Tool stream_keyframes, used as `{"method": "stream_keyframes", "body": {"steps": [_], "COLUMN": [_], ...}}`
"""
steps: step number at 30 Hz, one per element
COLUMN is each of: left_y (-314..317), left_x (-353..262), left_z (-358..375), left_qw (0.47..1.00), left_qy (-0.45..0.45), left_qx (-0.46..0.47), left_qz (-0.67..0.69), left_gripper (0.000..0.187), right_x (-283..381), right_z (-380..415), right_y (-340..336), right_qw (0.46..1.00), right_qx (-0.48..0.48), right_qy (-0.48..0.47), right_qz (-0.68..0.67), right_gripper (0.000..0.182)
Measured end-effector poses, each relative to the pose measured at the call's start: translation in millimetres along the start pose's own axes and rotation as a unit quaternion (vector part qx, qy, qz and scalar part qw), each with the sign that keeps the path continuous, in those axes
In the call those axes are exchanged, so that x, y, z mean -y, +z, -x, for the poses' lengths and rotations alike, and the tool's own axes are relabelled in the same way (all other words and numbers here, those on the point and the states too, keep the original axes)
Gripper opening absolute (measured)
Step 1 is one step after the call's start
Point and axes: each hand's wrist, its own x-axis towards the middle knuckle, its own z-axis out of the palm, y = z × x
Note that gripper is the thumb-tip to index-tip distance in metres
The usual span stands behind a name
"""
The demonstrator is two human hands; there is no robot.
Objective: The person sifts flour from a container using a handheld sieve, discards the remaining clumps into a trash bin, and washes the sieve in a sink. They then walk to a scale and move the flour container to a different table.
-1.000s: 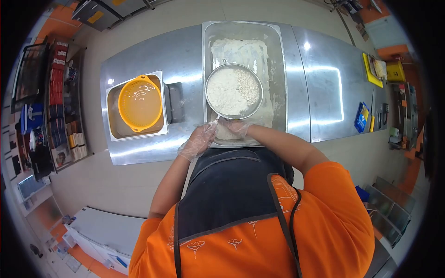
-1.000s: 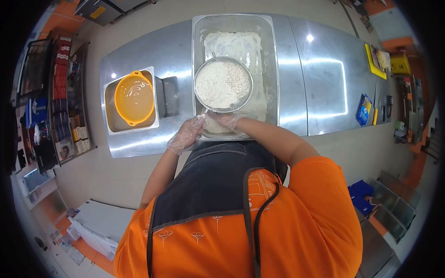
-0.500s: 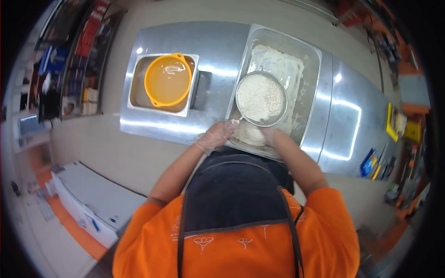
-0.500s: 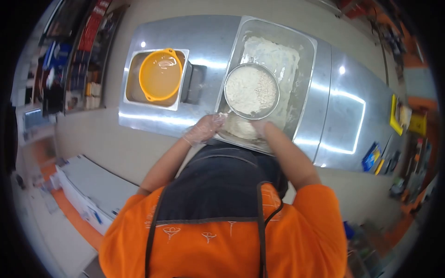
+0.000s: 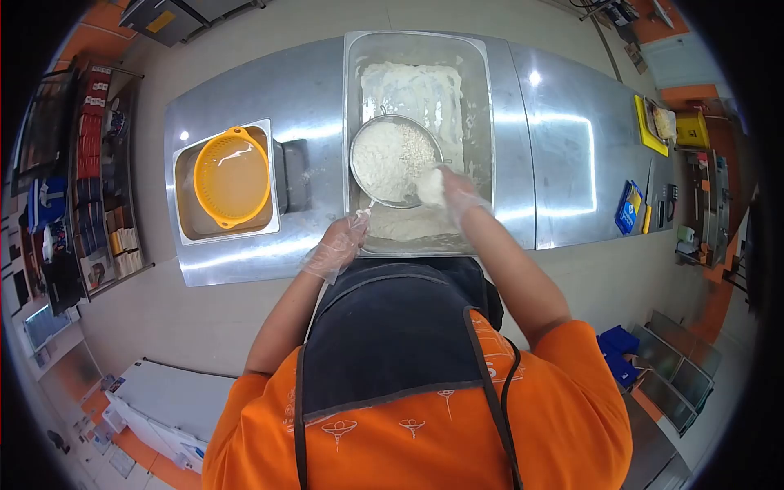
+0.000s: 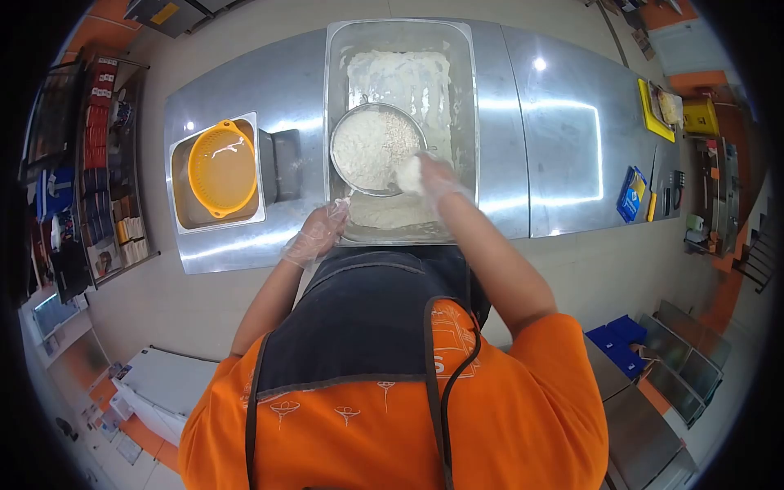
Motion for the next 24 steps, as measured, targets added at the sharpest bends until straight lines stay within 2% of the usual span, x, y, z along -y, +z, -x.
{"method": "stream_keyframes", "body": {"steps": [1,2,3,4,6,7,9,10,12,13,15,17,19,21,22,24], "left_y": [-1.0,-2.7,-3.3,-2.3,-1.7,-1.6,-3.7,-2.7,0.6,-0.8,-1.1,-5.2,-2.0,-1.2,-1.9,-3.0], "left_x": [-3.7,-4.6,-4.5,-5.0,-5.9,-5.0,4.4,15.0,25.9,28.4,27.1,22.6,28.9,28.0,25.1,19.3], "left_z": [0.0,0.7,1.8,2.7,3.2,4.1,0.8,-4.2,-6.5,-7.3,-7.7,-1.6,-3.1,-3.2,-2.5,1.7], "left_qw": [1.0,0.998,0.998,0.999,0.999,0.999,0.999,1.0,0.997,0.998,0.998,0.996,0.995,0.994,0.994,0.994], "left_qy": [-0.028,-0.057,-0.057,-0.034,-0.009,0.002,0.012,0.015,0.018,0.021,0.026,0.042,0.051,0.059,0.07,0.08], "left_qx": [0.008,0.014,0.016,0.01,0.005,0.002,0.003,0.009,0.016,0.018,0.015,0.036,0.025,0.016,0.019,0.021], "left_qz": [-0.004,-0.009,-0.014,-0.026,-0.042,-0.039,-0.031,0.014,0.069,0.063,0.062,0.069,0.08,0.085,0.078,0.066], "left_gripper": [0.042,0.041,0.041,0.042,0.043,0.04,0.038,0.037,0.037,0.036,0.036,0.036,0.04,0.044,0.042,0.041], "right_x": [-17.9,-49.1,-50.6,-51.5,-10.5,-16.7,-34.5,-35.3,-28.0,-32.0,-52.4,-143.5,-133.1,-123.4,-116.1,-113.0], "right_z": [-18.4,-52.7,-51.7,-49.9,16.3,17.1,12.5,8.1,-4.7,-6.4,-23.5,-136.0,-102.5,-81.8,-70.9,-68.8], "right_y": [14.0,31.0,37.9,44.9,45.3,42.1,18.1,4.1,-19.9,-18.9,-8.5,6.8,53.2,100.5,120.6,148.6], "right_qw": [1.0,0.978,0.952,0.914,0.792,0.793,0.857,0.856,0.859,0.855,0.758,0.758,0.721,0.752,0.755,0.793], "right_qx": [-0.001,-0.039,-0.055,-0.08,0.019,0.016,-0.154,-0.154,-0.112,-0.113,-0.073,-0.047,-0.007,0.028,0.031,0.066], "right_qy": [0.002,-0.166,-0.248,-0.327,-0.423,-0.422,-0.347,-0.343,-0.075,-0.074,-0.191,-0.225,-0.362,-0.296,-0.299,-0.275], "right_qz": [-0.002,0.117,0.173,0.227,0.439,0.438,0.349,0.355,0.495,0.501,0.619,0.61,0.591,0.588,0.583,0.54], "right_gripper": [0.045,0.048,0.05,0.052,0.05,0.05,0.047,0.047,0.058,0.058,0.037,0.035,0.038,0.04,0.04,0.039]}}
